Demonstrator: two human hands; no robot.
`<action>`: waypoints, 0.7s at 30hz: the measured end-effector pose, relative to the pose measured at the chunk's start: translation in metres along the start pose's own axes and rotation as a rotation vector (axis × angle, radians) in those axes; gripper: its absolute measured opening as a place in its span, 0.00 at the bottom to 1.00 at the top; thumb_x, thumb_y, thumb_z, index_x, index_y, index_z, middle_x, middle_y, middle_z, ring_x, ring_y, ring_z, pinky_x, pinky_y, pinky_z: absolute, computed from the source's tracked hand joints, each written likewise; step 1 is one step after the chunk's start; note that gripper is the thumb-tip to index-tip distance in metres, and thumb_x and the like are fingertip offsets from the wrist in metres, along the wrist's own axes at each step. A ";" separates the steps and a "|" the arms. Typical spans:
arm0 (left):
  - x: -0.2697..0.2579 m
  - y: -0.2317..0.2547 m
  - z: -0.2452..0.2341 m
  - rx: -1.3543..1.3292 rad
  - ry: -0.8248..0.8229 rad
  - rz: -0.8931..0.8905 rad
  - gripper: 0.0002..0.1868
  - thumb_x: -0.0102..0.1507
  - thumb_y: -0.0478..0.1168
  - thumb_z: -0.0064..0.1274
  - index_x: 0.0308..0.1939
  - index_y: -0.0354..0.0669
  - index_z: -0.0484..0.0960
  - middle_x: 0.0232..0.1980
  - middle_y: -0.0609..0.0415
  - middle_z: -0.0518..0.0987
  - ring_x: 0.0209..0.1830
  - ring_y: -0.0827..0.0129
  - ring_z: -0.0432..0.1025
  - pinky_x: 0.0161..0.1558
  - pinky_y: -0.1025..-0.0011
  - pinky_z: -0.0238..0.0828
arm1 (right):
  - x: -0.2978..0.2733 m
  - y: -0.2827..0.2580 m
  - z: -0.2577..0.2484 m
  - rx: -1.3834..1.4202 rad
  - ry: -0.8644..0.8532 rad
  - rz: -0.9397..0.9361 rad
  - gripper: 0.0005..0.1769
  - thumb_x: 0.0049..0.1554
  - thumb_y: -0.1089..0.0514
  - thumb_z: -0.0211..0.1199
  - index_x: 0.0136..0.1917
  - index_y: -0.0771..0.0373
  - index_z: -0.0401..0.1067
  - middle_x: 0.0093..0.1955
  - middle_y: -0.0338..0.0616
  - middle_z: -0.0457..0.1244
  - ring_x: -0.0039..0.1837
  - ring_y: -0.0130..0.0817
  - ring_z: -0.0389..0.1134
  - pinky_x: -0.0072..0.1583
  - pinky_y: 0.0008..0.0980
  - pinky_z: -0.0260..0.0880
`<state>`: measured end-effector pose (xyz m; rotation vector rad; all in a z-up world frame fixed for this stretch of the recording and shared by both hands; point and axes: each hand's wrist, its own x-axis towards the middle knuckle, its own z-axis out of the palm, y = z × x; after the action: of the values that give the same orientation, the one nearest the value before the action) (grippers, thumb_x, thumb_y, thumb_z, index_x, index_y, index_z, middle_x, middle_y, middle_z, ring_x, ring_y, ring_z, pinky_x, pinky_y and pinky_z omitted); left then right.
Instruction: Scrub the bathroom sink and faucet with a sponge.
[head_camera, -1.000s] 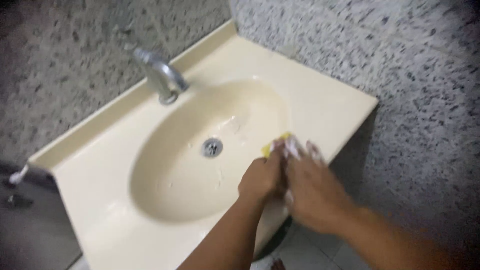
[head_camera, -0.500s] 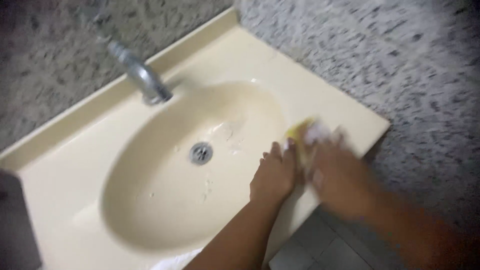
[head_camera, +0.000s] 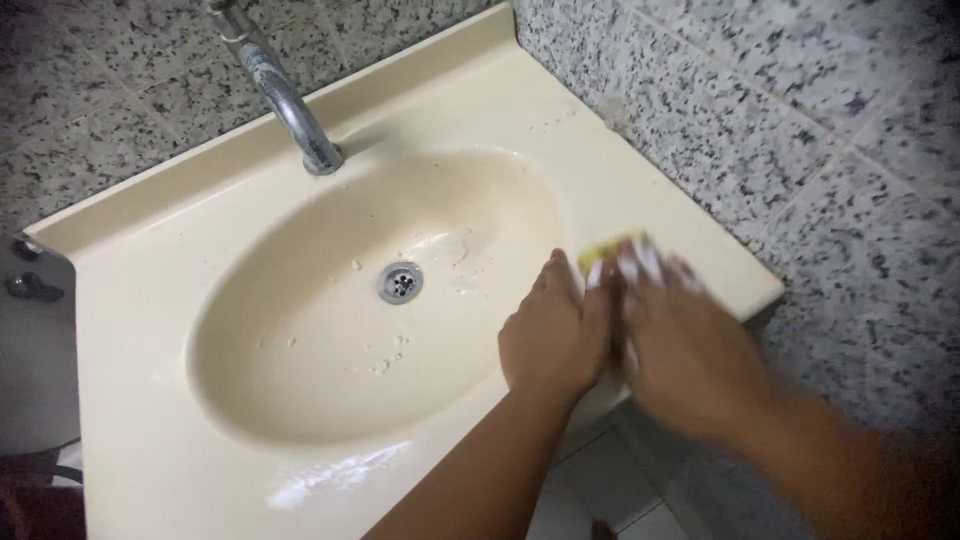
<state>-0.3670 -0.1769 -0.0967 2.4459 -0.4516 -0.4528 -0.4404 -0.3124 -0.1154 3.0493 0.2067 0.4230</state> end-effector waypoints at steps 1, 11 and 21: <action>-0.001 0.005 0.000 0.001 0.010 0.003 0.42 0.68 0.64 0.28 0.78 0.40 0.56 0.76 0.41 0.66 0.69 0.46 0.68 0.67 0.52 0.64 | -0.018 0.012 0.014 -0.003 0.009 -0.003 0.33 0.57 0.51 0.48 0.67 0.80 0.59 0.72 0.76 0.56 0.75 0.66 0.57 0.73 0.61 0.53; -0.014 0.008 0.002 0.219 0.007 -0.018 0.49 0.66 0.66 0.42 0.80 0.38 0.49 0.72 0.42 0.70 0.65 0.52 0.71 0.60 0.53 0.71 | 0.058 0.049 -0.020 0.039 -0.517 0.357 0.27 0.68 0.47 0.44 0.66 0.72 0.68 0.60 0.61 0.67 0.62 0.52 0.71 0.64 0.52 0.74; -0.002 0.016 0.004 0.372 -0.139 0.022 0.73 0.54 0.79 0.52 0.80 0.34 0.29 0.84 0.36 0.33 0.84 0.46 0.34 0.74 0.47 0.43 | 0.024 0.045 -0.014 -0.071 -0.599 0.374 0.29 0.67 0.48 0.44 0.73 0.71 0.60 0.73 0.66 0.57 0.66 0.52 0.68 0.67 0.47 0.70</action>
<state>-0.3738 -0.1903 -0.0889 2.7718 -0.6718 -0.5753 -0.4155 -0.3526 -0.0926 2.9686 -0.3982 -0.4672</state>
